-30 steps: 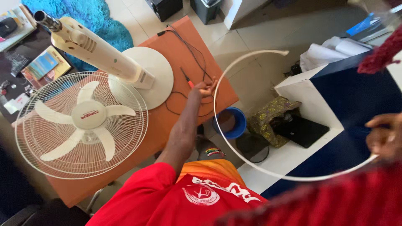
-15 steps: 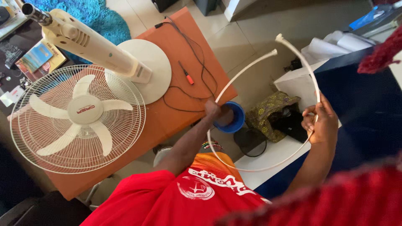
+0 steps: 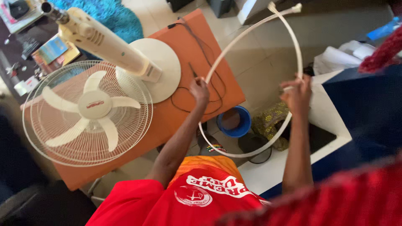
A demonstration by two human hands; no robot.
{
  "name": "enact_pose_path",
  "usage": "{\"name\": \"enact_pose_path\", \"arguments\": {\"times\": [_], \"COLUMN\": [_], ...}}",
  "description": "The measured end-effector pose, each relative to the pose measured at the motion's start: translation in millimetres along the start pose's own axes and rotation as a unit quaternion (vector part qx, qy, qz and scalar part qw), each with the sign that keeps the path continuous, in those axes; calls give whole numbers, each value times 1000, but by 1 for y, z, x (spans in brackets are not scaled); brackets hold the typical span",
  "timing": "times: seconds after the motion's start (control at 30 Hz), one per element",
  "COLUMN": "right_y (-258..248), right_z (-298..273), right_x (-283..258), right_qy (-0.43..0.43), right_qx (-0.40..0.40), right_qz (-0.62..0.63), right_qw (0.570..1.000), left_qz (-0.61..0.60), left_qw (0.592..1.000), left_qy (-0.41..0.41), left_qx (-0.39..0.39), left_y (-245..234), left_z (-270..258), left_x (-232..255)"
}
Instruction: The person disassembles a standing electric fan by removing the front grille and blade assembly, then reassembles it by reattaching the blade and grille. The person uses a screwdriver to loosen and tighten components and handles the fan parts on a table.
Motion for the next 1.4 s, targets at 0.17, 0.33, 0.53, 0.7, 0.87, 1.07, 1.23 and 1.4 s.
{"name": "enact_pose_path", "arguments": {"times": [0.17,0.33,0.53,0.7,0.87,1.07,1.23,1.4], "right_y": [144,295,392,435,456,451,443,428], "right_z": [116,194,218,218,214,218,219,226], "right_x": [4,30,27,27,33,43,38,26], "right_qy": [-161,-180,-322,-306,-310,-253,-245,-266], "right_qx": [-118,-224,-195,-193,-222,-195,-173,-111], "right_qz": [-57,-31,-192,-260,-262,-307,-371,-405], "right_qw": [978,957,906,895,887,896,879,868], "left_qz": [38,29,35,77,66,61,86,82], "left_qw": [990,990,989,990,991,991,988,989], "left_qy": [94,56,25,40,30,28,3,13], "left_qx": [103,125,143,108,117,118,127,126], "left_y": [-101,-144,-166,-179,-187,-190,-195,-196], "left_z": [55,65,66,58,48,33,26,22], "left_x": [40,26,-25,-53,-62,-60,-53,-39]}}
Point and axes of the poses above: each hand's wrist, its own z-axis towards the middle knuckle, its own y-axis out of the palm, x = y × z, the point moved 8 cm from there along z, towards the middle knuckle, and after that the axes turned 11 degrees about -x, right-handed, at the moved point
